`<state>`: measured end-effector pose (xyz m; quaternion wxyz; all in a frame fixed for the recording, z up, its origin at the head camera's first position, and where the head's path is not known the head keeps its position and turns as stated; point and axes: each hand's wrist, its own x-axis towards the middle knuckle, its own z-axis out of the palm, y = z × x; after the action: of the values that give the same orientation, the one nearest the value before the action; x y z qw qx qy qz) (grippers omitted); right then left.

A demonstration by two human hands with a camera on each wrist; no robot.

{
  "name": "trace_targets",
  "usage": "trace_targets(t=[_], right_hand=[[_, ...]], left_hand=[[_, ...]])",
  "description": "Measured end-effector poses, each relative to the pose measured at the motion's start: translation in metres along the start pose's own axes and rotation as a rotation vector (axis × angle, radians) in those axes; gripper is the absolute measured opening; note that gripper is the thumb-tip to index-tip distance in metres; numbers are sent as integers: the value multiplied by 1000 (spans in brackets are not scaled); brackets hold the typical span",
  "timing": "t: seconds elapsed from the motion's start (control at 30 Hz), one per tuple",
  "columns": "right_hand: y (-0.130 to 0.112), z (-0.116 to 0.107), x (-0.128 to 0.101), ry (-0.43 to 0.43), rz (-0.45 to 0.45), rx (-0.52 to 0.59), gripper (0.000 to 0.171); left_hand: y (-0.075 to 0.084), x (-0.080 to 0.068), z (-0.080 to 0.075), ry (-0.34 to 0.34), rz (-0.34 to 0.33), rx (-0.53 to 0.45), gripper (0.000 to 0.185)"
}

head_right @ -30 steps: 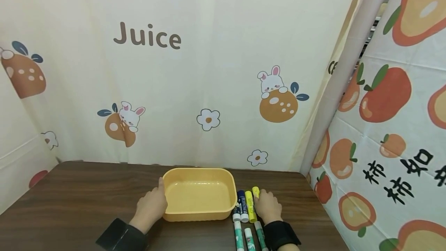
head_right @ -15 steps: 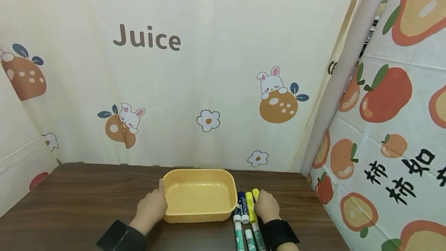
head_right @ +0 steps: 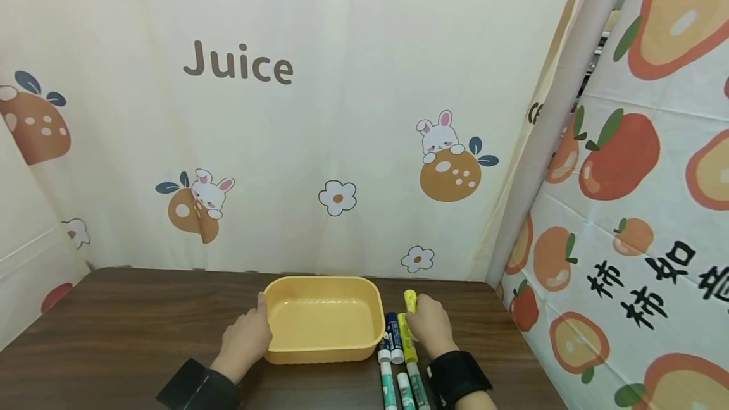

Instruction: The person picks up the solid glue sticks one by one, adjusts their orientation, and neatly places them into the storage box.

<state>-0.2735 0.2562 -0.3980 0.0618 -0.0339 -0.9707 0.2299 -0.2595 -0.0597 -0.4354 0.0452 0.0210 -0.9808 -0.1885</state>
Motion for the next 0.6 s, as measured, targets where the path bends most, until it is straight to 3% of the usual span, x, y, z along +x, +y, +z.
trace_targets(t=[0.27,0.6], right_hand=[[-34,1,2,-19,-49,29,41],[-57,16,6,-34,-70,83,37]], left_hand=[[0,1,0,-15,-20,3,59],[-1,3,3,-29,-28,1,60]])
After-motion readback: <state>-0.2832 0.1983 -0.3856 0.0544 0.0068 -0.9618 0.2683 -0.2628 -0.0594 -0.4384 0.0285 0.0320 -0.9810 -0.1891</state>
